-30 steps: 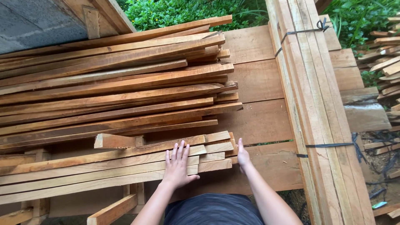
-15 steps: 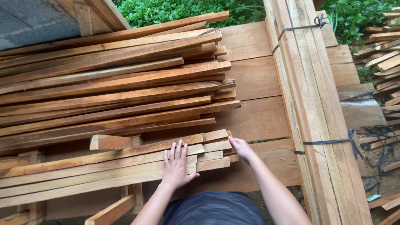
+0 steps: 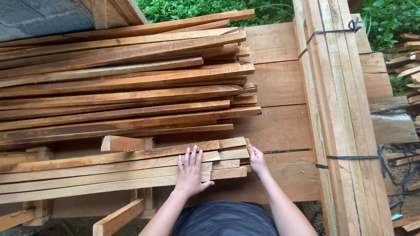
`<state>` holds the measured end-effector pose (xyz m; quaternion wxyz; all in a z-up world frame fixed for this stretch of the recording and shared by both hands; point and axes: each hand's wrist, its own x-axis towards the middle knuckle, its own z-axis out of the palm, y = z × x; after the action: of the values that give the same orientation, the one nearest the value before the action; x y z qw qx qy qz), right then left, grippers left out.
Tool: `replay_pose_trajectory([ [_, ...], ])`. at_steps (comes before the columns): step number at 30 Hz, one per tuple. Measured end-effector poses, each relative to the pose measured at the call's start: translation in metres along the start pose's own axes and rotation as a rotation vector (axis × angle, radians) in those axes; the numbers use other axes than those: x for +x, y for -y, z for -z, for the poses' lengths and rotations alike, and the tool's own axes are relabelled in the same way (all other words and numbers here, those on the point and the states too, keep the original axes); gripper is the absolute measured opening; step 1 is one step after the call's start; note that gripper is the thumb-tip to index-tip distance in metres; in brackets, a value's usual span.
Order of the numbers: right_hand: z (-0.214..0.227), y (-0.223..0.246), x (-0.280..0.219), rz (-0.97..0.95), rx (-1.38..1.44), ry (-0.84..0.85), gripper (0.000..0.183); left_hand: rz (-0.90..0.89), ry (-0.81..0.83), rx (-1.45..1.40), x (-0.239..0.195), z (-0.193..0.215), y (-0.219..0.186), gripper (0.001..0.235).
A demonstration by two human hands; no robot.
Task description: The person stacks thin wooden planks on a wooden workbench, aligning them carefully. They then use a black strap to tie the stack of planks together, wrapping it around the wood and securing it.
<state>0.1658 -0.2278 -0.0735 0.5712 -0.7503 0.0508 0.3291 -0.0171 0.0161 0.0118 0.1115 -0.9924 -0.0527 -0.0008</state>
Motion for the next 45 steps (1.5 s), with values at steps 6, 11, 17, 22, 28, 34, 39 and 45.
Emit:
replay_pose_trajectory([
  [6,0.001,-0.020,0.014,0.019,0.081,0.071,0.043,0.006,-0.004,-0.058,0.002,0.001,-0.004,0.165],
  [11,0.004,-0.039,0.034,-0.004,0.165,0.042,0.044,0.001,-0.001,-0.058,0.004,0.001,-0.002,0.163],
  [17,0.008,0.022,0.001,-0.396,0.404,0.093,0.085,0.005,-0.031,-0.021,0.002,-0.003,-0.002,0.165],
  [22,-0.001,0.024,-0.007,-0.364,0.246,-0.064,0.118,0.128,0.561,-0.456,0.014,0.042,0.002,0.140],
  [28,0.001,0.036,-0.004,-0.489,-0.029,0.025,0.106,-0.029,0.010,-0.099,0.001,0.004,-0.003,0.169],
  [34,0.002,0.029,0.005,-0.493,-0.053,0.031,0.104,0.018,-0.015,-0.037,0.005,0.004,-0.010,0.164],
  [39,0.000,0.039,-0.011,-0.402,0.068,0.124,0.092,0.033,-0.013,-0.030,0.001,0.013,-0.010,0.159],
  [45,0.008,0.062,-0.010,-0.541,0.372,0.202,0.108,0.026,0.004,-0.034,0.000,0.005,-0.009,0.161],
])
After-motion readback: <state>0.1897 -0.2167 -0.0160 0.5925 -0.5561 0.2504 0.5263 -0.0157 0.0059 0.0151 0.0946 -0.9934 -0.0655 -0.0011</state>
